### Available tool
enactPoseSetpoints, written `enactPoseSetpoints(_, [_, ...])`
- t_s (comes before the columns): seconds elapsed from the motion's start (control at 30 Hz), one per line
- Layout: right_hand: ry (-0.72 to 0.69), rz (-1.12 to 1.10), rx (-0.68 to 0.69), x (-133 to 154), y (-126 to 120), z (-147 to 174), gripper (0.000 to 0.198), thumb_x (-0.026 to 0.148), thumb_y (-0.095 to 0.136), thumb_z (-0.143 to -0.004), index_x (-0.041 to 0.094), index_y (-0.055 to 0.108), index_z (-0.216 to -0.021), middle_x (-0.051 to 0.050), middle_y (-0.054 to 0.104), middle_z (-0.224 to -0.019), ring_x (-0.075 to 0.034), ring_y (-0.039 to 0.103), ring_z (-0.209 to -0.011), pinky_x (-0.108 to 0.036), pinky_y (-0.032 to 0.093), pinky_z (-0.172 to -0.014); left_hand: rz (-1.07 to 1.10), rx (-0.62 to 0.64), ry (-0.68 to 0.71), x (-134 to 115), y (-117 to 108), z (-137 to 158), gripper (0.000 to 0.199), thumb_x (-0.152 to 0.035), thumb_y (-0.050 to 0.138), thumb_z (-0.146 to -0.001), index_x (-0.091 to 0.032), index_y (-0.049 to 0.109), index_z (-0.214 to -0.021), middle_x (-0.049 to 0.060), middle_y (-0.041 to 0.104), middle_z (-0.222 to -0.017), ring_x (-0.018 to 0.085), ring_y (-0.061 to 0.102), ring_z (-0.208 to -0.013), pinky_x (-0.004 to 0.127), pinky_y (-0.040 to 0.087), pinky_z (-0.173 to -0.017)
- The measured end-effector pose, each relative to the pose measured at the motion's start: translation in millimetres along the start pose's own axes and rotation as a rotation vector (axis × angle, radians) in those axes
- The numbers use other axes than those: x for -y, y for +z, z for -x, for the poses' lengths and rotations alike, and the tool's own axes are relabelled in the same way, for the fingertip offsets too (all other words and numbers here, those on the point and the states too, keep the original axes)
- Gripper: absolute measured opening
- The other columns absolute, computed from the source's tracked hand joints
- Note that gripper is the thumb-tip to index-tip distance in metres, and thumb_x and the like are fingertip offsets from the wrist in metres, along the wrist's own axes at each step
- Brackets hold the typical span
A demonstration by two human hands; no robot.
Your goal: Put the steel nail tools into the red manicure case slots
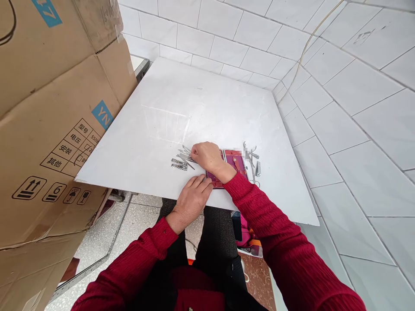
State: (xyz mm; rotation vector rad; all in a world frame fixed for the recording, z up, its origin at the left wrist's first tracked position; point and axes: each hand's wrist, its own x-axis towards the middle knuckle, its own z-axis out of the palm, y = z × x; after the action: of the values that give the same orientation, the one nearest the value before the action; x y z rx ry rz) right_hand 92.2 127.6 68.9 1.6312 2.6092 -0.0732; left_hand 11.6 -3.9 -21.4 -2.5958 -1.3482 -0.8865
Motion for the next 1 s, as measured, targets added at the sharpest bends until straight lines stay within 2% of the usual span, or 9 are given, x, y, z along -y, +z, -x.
enactPoseSetpoints(0.43, [-0.011, 0.127, 0.102, 14, -8, -11, 0.027, 0.021, 0.056, -0.094, 0.012, 0.077, -0.108, -0.02, 0.077, -0.108, -0.03, 0.073, -0.105, -0.031, 0.049, -0.076, 0.002, -0.003, -0.001, 0, 3, 1, 0.022, -0.012, 0.059, -0.098, -0.013, 0.07, -0.117, 0.01, 0.072, -0.13, 0.027, 0.063, -0.126, 0.044, 0.049, -0.111])
enactPoseSetpoints(0.57, [0.014, 0.072, 0.075, 9, -4, -9, 0.025, 0.02, 0.056, -0.093, 0.014, 0.078, -0.104, -0.017, 0.079, -0.104, -0.027, 0.073, -0.098, -0.029, 0.046, -0.073, 0.004, -0.003, -0.001, 0, 4, 1, 0.022, -0.012, 0.059, -0.098, -0.013, 0.069, -0.117, 0.011, 0.072, -0.129, 0.027, 0.062, -0.127, 0.045, 0.049, -0.111])
enactPoseSetpoints(0.8, [0.074, -0.13, -0.038, -17, -2, 0, 0.022, 0.015, 0.055, -0.089, 0.017, 0.076, -0.095, -0.008, 0.078, -0.091, -0.021, 0.067, -0.079, -0.03, 0.036, -0.066, 0.007, -0.012, -0.001, -1, -3, -1, 0.022, -0.012, 0.056, -0.099, -0.014, 0.068, -0.118, 0.011, 0.071, -0.127, 0.026, 0.064, -0.125, 0.045, 0.051, -0.109])
enactPoseSetpoints(1.0, [0.122, -0.217, -0.08, -32, 1, 7, 0.021, 0.012, 0.055, -0.086, 0.016, 0.075, -0.093, -0.007, 0.076, -0.089, -0.02, 0.065, -0.078, -0.029, 0.036, -0.068, 0.012, -0.023, 0.011, -1, -7, -3, 0.021, -0.013, 0.053, -0.101, -0.015, 0.067, -0.117, 0.011, 0.071, -0.126, 0.026, 0.063, -0.125, 0.044, 0.051, -0.108])
